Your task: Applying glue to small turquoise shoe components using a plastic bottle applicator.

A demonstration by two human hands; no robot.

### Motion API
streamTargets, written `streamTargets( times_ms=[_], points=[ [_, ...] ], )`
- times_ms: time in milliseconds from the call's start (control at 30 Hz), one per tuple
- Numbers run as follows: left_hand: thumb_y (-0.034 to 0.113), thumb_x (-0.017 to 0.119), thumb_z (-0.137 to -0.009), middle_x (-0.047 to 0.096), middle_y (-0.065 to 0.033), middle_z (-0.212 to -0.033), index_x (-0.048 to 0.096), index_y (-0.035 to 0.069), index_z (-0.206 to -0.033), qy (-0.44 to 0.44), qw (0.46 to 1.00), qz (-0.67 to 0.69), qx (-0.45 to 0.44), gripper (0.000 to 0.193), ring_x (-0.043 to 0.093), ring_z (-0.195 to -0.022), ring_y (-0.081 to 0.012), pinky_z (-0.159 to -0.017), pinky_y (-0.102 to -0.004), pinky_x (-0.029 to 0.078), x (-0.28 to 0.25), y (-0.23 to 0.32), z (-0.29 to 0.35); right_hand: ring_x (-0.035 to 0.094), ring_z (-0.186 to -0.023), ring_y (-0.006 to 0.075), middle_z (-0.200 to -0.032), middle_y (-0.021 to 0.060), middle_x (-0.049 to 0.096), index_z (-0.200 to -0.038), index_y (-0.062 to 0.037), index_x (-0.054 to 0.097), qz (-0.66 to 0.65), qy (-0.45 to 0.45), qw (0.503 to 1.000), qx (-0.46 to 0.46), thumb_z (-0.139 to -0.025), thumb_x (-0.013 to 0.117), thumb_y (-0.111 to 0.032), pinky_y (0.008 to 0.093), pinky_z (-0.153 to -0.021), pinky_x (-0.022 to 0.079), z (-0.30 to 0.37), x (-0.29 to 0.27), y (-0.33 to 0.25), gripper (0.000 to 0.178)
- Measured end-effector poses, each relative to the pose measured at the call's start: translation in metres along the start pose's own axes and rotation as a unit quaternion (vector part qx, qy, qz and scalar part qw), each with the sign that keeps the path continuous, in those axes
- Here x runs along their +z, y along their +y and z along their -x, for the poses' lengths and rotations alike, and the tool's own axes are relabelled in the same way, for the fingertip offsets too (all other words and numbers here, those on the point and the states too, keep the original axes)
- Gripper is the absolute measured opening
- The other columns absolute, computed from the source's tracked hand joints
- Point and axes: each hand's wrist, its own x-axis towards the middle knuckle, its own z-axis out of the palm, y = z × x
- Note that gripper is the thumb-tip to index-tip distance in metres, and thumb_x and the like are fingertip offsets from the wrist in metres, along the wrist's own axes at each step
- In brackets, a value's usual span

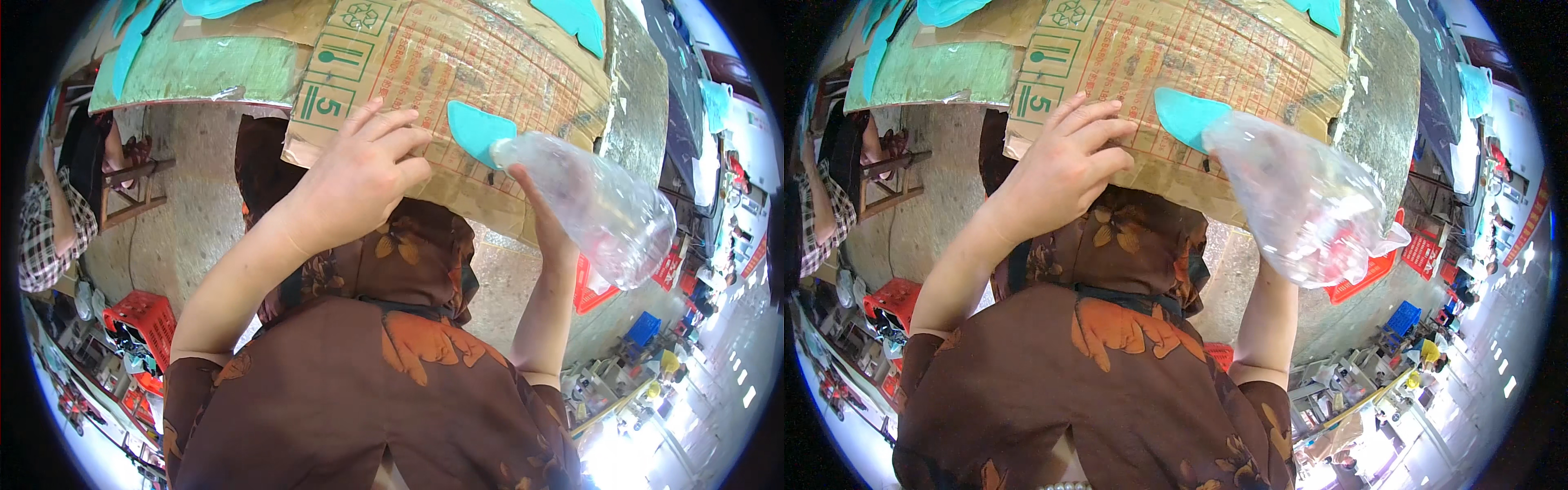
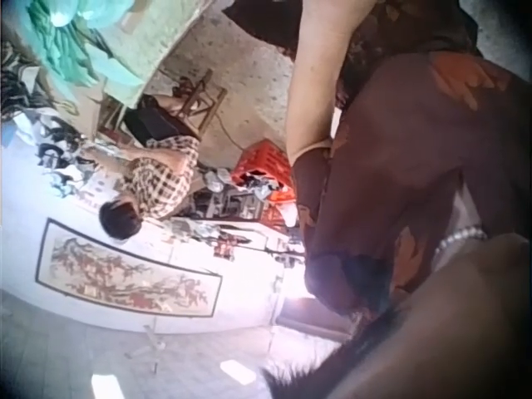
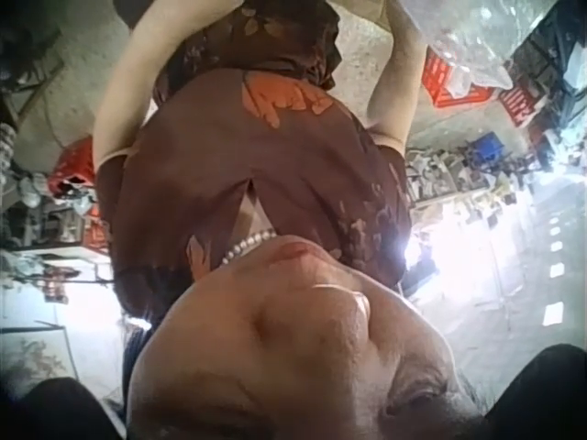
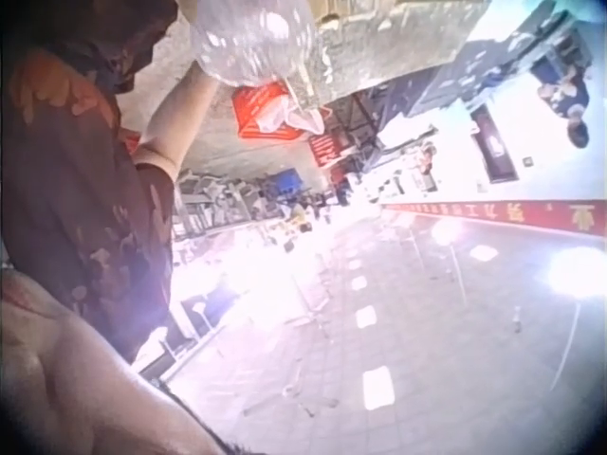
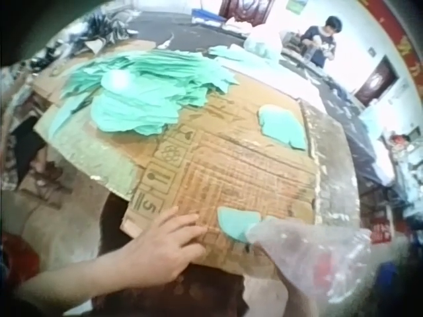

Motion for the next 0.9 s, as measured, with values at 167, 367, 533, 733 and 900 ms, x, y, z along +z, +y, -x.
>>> streamTargets(
  times_ms=[167,367,533,733,900],
  points=[
    [0.006,0.066,-0.078,0.060,-0.0094,-0.123,0.067,0.008,-0.092,-0.023,1.000,-0.011,-0.011,0.014,0.047,-0.130,-0.0312,-0.113,-0.0532,0.031,-0.004,0.000,0.004,0.061,-0.097,0.0176,-0.105,0.0072,0.065,-0.109,-0.0006,0.064,-0.040,0.037,0.998,0.026,-0.077,0.086,-0.016,0.0334,-0.086,0.050,-0.024,0.012,-0.019,0.043],
    [0.005,0.066,-0.077,0.061,-0.0094,-0.122,0.067,0.008,-0.092,-0.004,1.000,0.001,-0.030,0.016,0.048,-0.130,-0.0313,-0.113,-0.0537,0.031,-0.010,-0.005,0.013,0.061,-0.095,0.0155,-0.103,0.0072,0.065,-0.110,0.0025,0.062,-0.001,0.075,0.997,0.017,-0.081,0.082,-0.008,0.0294,-0.084,0.049,-0.008,0.007,-0.019,0.037],
    [0.006,0.067,-0.077,0.061,-0.0092,-0.122,0.067,0.008,-0.092,-0.010,1.000,0.001,-0.015,0.015,0.048,-0.129,-0.0313,-0.112,-0.0538,0.032,-0.008,-0.002,0.007,0.060,-0.097,0.0165,-0.105,0.0074,0.064,-0.109,0.0026,0.063,-0.006,0.077,0.997,-0.021,-0.079,0.083,-0.011,0.0312,-0.086,0.049,-0.022,0.034,-0.026,0.039],
    [0.005,0.066,-0.077,0.061,-0.0093,-0.122,0.067,0.009,-0.091,-0.001,1.000,0.007,-0.029,0.015,0.048,-0.129,-0.0314,-0.112,-0.0539,0.032,-0.008,-0.006,0.011,0.060,-0.097,0.0162,-0.105,0.0080,0.064,-0.107,0.0020,0.064,-0.056,0.010,0.998,0.001,-0.078,0.084,-0.013,0.0310,-0.086,0.049,-0.035,0.033,-0.034,0.038],
    [0.005,0.067,-0.077,0.061,-0.0098,-0.121,0.067,0.008,-0.091,-0.012,1.000,0.014,-0.021,0.014,0.049,-0.128,-0.0316,-0.112,-0.0540,0.032,-0.006,-0.001,0.005,0.060,-0.097,0.0156,-0.103,0.0071,0.065,-0.108,0.0017,0.064,-0.014,0.021,0.998,-0.054,-0.080,0.082,-0.011,0.0302,-0.086,0.049,-0.033,0.049,-0.026,0.035]
  ],
)
